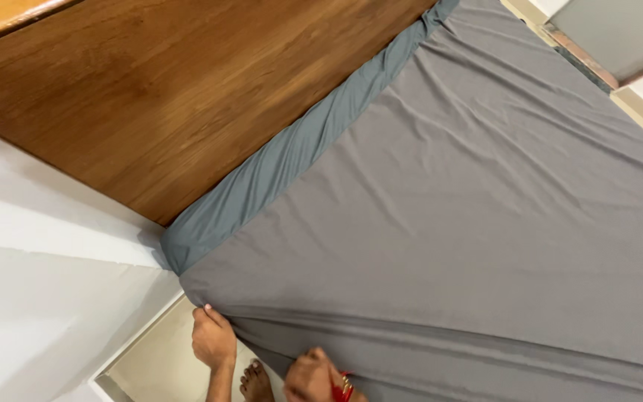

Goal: The person makes a bed by pulling a gray fitted sheet over a mattress. They smooth the sheet across the surface and tuck the edges under the mattress at each corner and along the sides.

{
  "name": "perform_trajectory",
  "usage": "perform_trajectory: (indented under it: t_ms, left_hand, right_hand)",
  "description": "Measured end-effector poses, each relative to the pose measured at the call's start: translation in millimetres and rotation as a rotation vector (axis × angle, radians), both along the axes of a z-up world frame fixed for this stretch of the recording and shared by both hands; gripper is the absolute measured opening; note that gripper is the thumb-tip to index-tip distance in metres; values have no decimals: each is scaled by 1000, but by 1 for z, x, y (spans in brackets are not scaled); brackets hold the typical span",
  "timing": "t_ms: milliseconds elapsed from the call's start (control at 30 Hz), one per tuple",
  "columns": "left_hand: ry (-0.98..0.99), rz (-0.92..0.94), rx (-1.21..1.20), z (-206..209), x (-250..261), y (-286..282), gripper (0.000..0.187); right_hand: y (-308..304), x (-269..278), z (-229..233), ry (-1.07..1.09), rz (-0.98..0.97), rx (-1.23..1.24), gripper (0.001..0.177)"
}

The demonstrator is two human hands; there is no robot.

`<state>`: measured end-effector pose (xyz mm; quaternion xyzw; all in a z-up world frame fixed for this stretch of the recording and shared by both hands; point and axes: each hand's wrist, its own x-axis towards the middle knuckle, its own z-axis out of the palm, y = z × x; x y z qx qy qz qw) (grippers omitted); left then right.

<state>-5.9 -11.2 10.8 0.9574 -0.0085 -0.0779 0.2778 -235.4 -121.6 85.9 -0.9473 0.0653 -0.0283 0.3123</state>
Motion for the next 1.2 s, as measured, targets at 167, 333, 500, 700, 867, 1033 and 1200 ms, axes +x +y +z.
perform_trajectory:
  t_ms: [167, 333, 500, 700, 867, 1033, 1200]
  left_hand:
    - [-445, -187, -146, 60, 18, -18, 26]
    - [-530, -640, 100, 107, 59, -94, 41]
    - [-562, -536, 210, 58, 148, -151, 70]
    - [-497, -585, 433, -8, 212, -127, 9]
    - [-618, -355, 100, -12, 208, -120, 13]
    - [-606, -257, -141, -11, 204, -119, 13]
    - [-515, -267, -170, -5, 205, -118, 18]
  right_hand:
    - [-63, 4, 40, -22, -443, 128, 52]
    - [-154, 4, 27, -71, -617, 98, 83]
    - [-217, 64, 14, -44, -458, -86, 96]
    - [-227, 192, 28, 250, -669, 77, 106]
    - [-240, 289, 14, 381, -775, -112, 80]
    - [-271, 328, -63, 215, -643, -311, 32]
    - [-282, 328, -72, 107, -648, -158, 30]
